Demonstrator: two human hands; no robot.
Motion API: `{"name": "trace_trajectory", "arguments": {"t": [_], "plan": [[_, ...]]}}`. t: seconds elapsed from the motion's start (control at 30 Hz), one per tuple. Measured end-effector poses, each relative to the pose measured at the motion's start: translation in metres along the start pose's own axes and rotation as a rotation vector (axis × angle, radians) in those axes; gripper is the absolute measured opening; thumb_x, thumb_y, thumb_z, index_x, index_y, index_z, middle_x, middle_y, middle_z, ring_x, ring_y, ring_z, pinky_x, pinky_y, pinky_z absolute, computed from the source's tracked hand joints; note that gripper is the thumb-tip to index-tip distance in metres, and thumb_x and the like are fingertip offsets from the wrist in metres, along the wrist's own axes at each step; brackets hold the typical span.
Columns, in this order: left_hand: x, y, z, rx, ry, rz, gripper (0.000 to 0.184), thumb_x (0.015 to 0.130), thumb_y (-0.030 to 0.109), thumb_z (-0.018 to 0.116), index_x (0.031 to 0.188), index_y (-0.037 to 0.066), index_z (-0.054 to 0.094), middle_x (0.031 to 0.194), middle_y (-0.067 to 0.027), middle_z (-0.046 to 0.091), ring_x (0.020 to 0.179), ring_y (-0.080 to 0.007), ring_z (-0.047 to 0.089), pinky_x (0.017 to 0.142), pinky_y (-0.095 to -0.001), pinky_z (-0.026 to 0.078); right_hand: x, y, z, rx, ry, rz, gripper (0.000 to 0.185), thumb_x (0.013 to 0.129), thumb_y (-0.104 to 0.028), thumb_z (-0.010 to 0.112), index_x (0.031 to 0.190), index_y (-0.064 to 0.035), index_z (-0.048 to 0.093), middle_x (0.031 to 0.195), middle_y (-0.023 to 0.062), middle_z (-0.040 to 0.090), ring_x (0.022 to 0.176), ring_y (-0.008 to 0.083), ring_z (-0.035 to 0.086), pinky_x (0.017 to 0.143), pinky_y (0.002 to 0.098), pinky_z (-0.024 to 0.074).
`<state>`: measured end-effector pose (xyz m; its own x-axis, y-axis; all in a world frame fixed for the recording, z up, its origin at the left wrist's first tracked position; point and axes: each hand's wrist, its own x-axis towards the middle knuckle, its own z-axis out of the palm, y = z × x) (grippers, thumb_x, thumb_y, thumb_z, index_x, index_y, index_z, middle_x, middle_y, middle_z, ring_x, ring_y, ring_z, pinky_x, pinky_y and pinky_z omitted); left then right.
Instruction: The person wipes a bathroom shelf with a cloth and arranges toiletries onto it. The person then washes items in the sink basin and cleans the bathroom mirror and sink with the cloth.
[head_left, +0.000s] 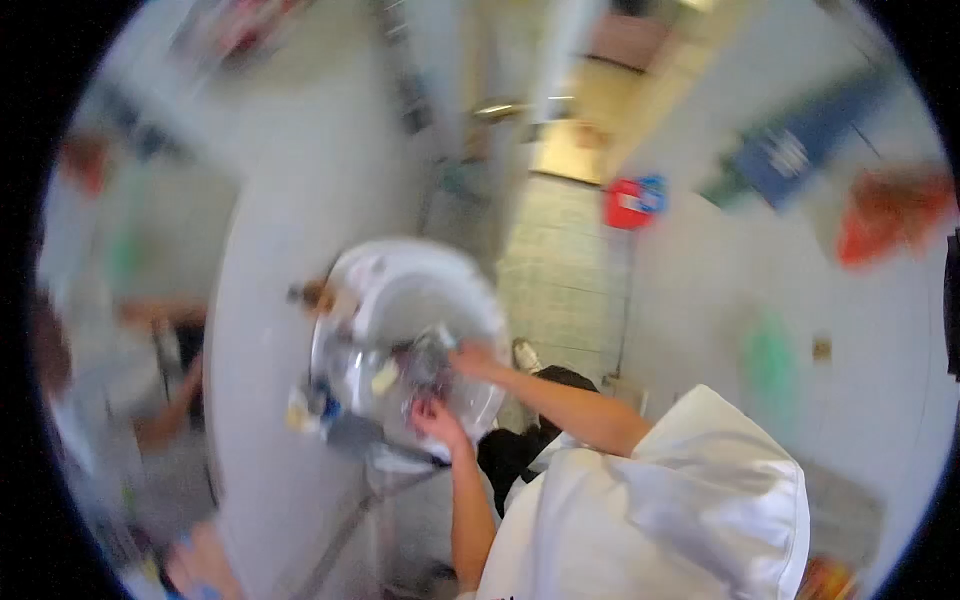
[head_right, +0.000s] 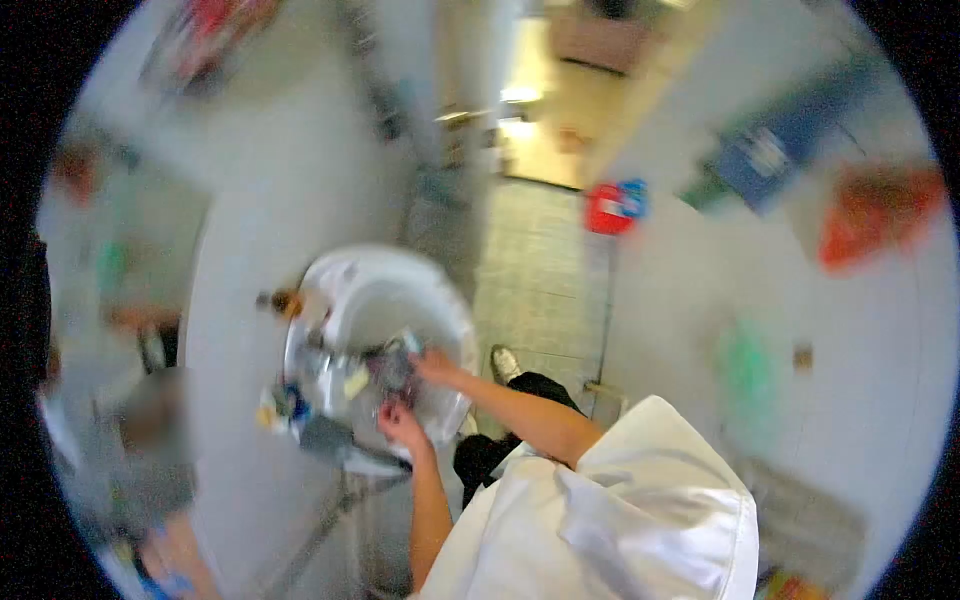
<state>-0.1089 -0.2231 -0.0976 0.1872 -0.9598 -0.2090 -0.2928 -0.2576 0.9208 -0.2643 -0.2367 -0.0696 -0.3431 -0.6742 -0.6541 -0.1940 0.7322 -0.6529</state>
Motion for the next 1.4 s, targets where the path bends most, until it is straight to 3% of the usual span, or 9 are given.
{"name": "trace_trajectory", "arguments": {"t": [0.2, 0.43, 0.5, 0.57, 0.63, 0.8, 0.9, 1.1, 1.4], "plan": [[0.060, -0.028, 0.003, -0.245, -0.417, -0.353, 0.018, 0.081, 0.011, 0.054, 0.096, 0.000, 0.051, 0.082, -0.0126, 0.055, 0.064, -0.0211, 0.054, 0.053, -0.0296, 0.044, -0.021, -0.010, 0.020, -0.088, 0.428, -0.305, 0.042, 0.081, -0.036, 0.058, 0.105, -0.0010, 0.060, 0.099, 0.0240, 0.062, 0.094, 0.0369, 0.059, 0.083, 0.0467, 0.0453], [0.029, 0.044, -0.001, -0.390, -0.762, -0.263, 0.019, 0.081, 0.018, 0.058, 0.090, 0.004, 0.050, 0.075, -0.0104, 0.057, 0.061, -0.0213, 0.054, 0.050, -0.0315, 0.044, -0.075, -0.060, -0.006, 0.295, 0.780, -0.580, 0.033, 0.073, -0.027, 0.065, 0.094, -0.0020, 0.059, 0.085, 0.0197, 0.059, 0.083, 0.0369, 0.057, 0.076, 0.0431, 0.0461], [0.107, -0.038, 0.034, -0.311, -0.935, -0.094, 0.023, 0.081, 0.022, 0.060, 0.090, 0.003, 0.051, 0.076, -0.0112, 0.057, 0.062, -0.0219, 0.054, 0.050, -0.0340, 0.045, -0.063, -0.055, 0.002, 0.290, 0.935, -0.571, 0.034, 0.072, -0.026, 0.065, 0.094, -0.0016, 0.059, 0.086, 0.0204, 0.059, 0.083, 0.0373, 0.057, 0.076, 0.0438, 0.0461], [0.115, -0.032, 0.045, -0.135, -0.853, -0.315, 0.016, 0.080, 0.019, 0.061, 0.083, 0.004, 0.055, 0.075, -0.0103, 0.058, 0.063, -0.0211, 0.056, 0.051, -0.0353, 0.046, -0.065, -0.045, -0.013, 0.275, 1.080, -0.577, 0.034, 0.070, -0.025, 0.066, 0.094, -0.0013, 0.059, 0.088, 0.0210, 0.059, 0.083, 0.0378, 0.057, 0.075, 0.0444, 0.0461], [0.125, -0.034, 0.052, -0.108, -0.766, -0.520, 0.011, 0.079, 0.016, 0.060, 0.080, 0.005, 0.057, 0.075, -0.0098, 0.060, 0.063, -0.0208, 0.057, 0.052, -0.0357, 0.048, -0.094, -0.027, -0.037, 0.192, 0.732, -0.250, 0.032, 0.071, -0.020, 0.066, 0.094, 0.0013, 0.059, 0.091, 0.0199, 0.061, 0.085, 0.0378, 0.059, 0.075, 0.0461, 0.0451], [0.088, -0.033, 0.062, -0.018, -0.752, -0.371, 0.012, 0.079, 0.016, 0.058, 0.083, 0.005, 0.058, 0.075, -0.0110, 0.059, 0.060, -0.0223, 0.056, 0.049, -0.0348, 0.046, -0.218, 0.047, -0.101, 0.536, 1.261, -0.233, 0.028, 0.072, -0.019, 0.065, 0.094, -0.0022, 0.059, 0.081, 0.0171, 0.062, 0.070, 0.0289, 0.059, 0.064, 0.0415, 0.0464], [0.069, -0.029, 0.069, 0.023, -0.718, -0.317, 0.013, 0.079, 0.017, 0.057, 0.086, 0.005, 0.058, 0.076, -0.0118, 0.058, 0.058, -0.0233, 0.055, 0.048, -0.0343, 0.045, -0.369, 0.086, -0.142, 0.431, 1.639, -0.454, 0.039, 0.079, -0.011, 0.063, 0.116, -0.0041, 0.052, 0.095, 0.0058, 0.061, 0.088, 0.0156, 0.058, 0.074, 0.0345, 0.0491], [0.049, -0.026, 0.074, 0.049, -0.622, -0.228, 0.016, 0.079, 0.018, 0.055, 0.089, 0.005, 0.058, 0.076, -0.0130, 0.057, 0.055, -0.0248, 0.054, 0.045, -0.0334, 0.043, -0.642, 0.081, -0.170, 0.507, 1.677, -0.221, 0.031, 0.090, -0.026, 0.056, 0.115, -0.0079, 0.056, 0.088, -0.0011, 0.062, 0.066, 0.0037, 0.049, 0.056, 0.0198, 0.0408], [0.091, -0.053, 0.081, 0.209, -0.663, -0.246, 0.018, 0.079, 0.016, 0.056, 0.093, 0.004, 0.058, 0.076, -0.0136, 0.060, 0.059, -0.0252, 0.057, 0.051, -0.0352, 0.048, -0.739, 0.067, -0.148, 0.412, 1.721, -0.186, 0.033, 0.091, -0.021, 0.056, 0.121, -0.0077, 0.054, 0.100, 0.0022, 0.065, 0.068, 0.0001, 0.048, 0.050, 0.0161, 0.0350]]}}
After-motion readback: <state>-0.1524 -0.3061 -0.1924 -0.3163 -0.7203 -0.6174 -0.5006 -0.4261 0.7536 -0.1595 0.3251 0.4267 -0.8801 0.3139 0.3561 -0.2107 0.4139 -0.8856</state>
